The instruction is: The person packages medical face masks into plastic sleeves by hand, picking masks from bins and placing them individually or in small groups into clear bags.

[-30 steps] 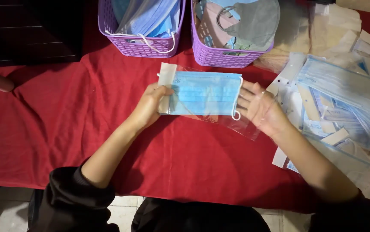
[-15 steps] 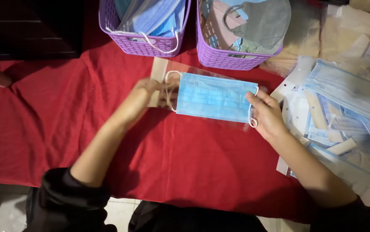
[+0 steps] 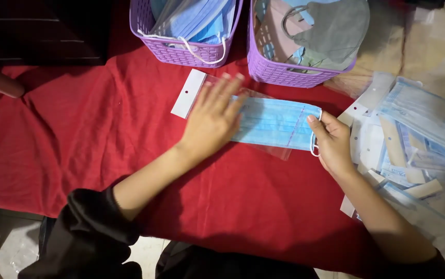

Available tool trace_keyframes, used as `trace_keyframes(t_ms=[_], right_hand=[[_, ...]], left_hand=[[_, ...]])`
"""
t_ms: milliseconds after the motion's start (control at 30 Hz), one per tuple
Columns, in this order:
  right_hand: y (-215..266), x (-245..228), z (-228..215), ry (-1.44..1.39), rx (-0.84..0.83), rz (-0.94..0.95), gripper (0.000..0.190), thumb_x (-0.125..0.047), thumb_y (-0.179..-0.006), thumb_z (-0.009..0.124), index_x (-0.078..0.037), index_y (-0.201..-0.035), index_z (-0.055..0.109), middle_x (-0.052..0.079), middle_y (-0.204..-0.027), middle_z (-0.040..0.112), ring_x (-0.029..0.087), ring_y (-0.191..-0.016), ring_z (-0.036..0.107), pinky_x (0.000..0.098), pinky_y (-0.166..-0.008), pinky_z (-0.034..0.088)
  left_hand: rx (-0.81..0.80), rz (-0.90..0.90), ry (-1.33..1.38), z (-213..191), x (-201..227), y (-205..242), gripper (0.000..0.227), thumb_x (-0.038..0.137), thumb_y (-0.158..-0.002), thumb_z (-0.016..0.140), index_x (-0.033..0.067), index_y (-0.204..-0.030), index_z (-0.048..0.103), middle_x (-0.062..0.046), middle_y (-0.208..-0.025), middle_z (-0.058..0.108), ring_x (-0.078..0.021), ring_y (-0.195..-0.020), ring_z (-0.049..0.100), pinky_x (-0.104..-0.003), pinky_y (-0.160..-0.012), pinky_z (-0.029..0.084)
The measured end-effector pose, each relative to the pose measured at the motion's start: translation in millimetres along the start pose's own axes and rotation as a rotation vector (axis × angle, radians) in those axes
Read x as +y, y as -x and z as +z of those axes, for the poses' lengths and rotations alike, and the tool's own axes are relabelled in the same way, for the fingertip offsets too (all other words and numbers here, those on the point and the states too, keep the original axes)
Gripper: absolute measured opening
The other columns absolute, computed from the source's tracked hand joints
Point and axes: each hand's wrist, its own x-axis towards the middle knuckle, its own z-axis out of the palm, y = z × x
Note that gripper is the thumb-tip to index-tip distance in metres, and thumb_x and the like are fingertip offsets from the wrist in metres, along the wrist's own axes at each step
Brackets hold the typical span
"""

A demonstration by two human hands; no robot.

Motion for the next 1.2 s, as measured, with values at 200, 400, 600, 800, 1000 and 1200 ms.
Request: trace_keyframes(t_ms=[200,400,600,800,1000,1200], right_hand=[[2,3,4,-0.101,-0.005,0.064,0.031,-0.013,-0.109,0.060,0.004,-0.135,0.062,0.018,-0.123,0.068,0.022,-0.116,0.062,0.0483,-0.095,0.057],[-4,20,-3,-0.133,0.003,0.096,0.030,-0.010,-0.107,0.061,0.006,-0.132,0.065,0.018,-0.112,0.070,0.022,-0.105,0.066,0.0469,-0.087,0.060],[1,-19,8,-0.109,-0.032,0.132,0.033,-0.011,-0.107,0.061,0.007,-0.134,0.063,0.021,-0.115,0.071,0.027,-0.105,0.069,0.0495,-0.086,0.060],[-2,4,2,-0.056,-0.042,0.124,0.033,-0.010,-0.107,0.060,0.009,-0.134,0.062,0.022,-0.115,0.071,0.028,-0.104,0.069,0.0498,-0.087,0.060],[-12,44,-11,-0.047,-0.063,0.121,0.033,-0.008,-0.107,0.060,0.010,-0.134,0.062,0.023,-0.116,0.070,0.028,-0.106,0.069,0.0500,-0.091,0.058],[7,-64,11,-0.074,-0.144,0.186,0.036,-0.008,-0.098,0.067,0.007,-0.130,0.066,0.022,-0.113,0.073,0.028,-0.106,0.069,0.0502,-0.092,0.059]], left_hand=[[-0.221,0.047,0.006,40,9,-18,0.065,0.056,-0.087,0.072,0.0180,-0.138,0.062,-0.001,-0.141,0.064,-0.0240,-0.133,0.059,-0.052,-0.112,0.043],[-0.468,-0.150,0.011,21,-33,-31,0.030,0.052,-0.083,0.074,0.0322,-0.105,0.075,0.007,-0.087,0.075,-0.0255,-0.086,0.076,-0.049,-0.088,0.054],[-0.742,-0.528,0.527,-62,-31,-67,0.025,0.036,-0.080,0.076,0.0247,-0.103,0.080,0.003,-0.088,0.081,-0.0335,-0.092,0.077,-0.046,-0.087,0.057],[-0.690,-0.660,0.901,-70,-28,-76,0.022,0.028,-0.074,0.086,0.0242,-0.096,0.084,0.000,-0.080,0.081,-0.0154,-0.083,0.078,-0.030,-0.085,0.060],[-0.621,-0.664,1.064,-65,-28,-76,0.026,0.023,-0.072,0.092,0.0171,-0.096,0.083,-0.003,-0.077,0.079,-0.0101,-0.077,0.074,-0.028,-0.082,0.060],[-0.759,-0.674,0.888,-61,-29,-74,0.028,0.027,-0.073,0.089,0.0212,-0.100,0.083,-0.003,-0.086,0.081,-0.0195,-0.081,0.078,-0.034,-0.082,0.060]])
